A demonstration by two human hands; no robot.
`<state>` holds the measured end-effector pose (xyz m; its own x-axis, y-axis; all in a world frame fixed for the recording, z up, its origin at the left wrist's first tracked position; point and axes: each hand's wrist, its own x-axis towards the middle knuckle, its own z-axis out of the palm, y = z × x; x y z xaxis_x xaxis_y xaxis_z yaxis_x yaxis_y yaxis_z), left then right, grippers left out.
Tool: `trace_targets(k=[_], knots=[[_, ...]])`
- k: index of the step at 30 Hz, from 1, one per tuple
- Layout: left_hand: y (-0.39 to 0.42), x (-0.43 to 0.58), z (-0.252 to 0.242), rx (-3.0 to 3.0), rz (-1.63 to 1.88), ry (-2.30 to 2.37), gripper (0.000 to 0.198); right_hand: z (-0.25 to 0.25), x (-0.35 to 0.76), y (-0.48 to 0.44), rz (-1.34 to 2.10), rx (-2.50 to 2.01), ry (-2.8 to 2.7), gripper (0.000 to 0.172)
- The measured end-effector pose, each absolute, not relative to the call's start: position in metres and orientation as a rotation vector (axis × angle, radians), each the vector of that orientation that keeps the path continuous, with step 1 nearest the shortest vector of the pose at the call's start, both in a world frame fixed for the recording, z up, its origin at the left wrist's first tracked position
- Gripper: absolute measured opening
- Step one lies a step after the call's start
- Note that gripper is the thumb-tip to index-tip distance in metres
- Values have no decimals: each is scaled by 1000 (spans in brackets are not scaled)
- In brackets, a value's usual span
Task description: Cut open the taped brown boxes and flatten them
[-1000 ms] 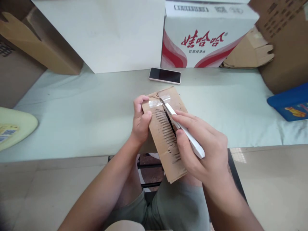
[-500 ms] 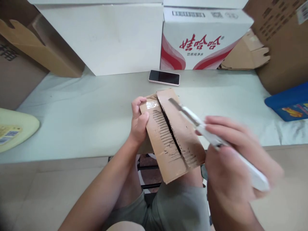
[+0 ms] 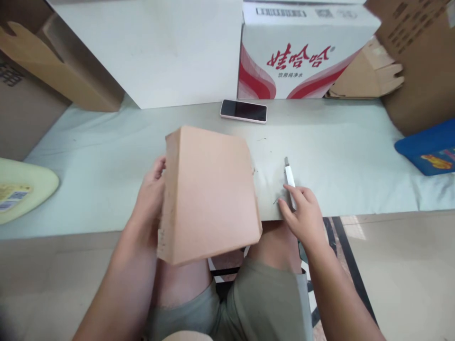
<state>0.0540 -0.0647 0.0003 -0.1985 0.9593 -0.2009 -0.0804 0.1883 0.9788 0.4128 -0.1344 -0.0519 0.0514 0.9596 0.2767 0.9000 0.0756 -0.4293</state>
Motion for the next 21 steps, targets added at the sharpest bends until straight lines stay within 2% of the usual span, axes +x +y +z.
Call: trace_targets(k=[4, 6, 9, 12, 16, 18, 21], knots=[[-81, 58, 9, 858, 1057, 1367, 31, -61, 403, -131, 125, -1822, -1865, 49], [-88, 62, 7, 788, 1072, 1321, 43, -55, 395, -135, 130, -1765, -1876, 44], [-99, 66, 2, 710, 1037, 1214, 61, -40, 380, -146, 366, -1550, -1926, 34], [-108, 67, 4, 758, 964, 1151, 64, -26, 369, -155, 559, -1370, -1899, 36], [-111, 65, 14, 723, 1009, 1138, 80, -12, 365, -160, 655, -1428, -1684, 26], [-109, 63, 18, 739, 1075, 1198, 79, -8, 367, -162, 715, -1433, -1577, 27], [-104, 60, 19, 778, 1232, 1333, 66, -6, 369, -166, 820, -1297, -1523, 32]])
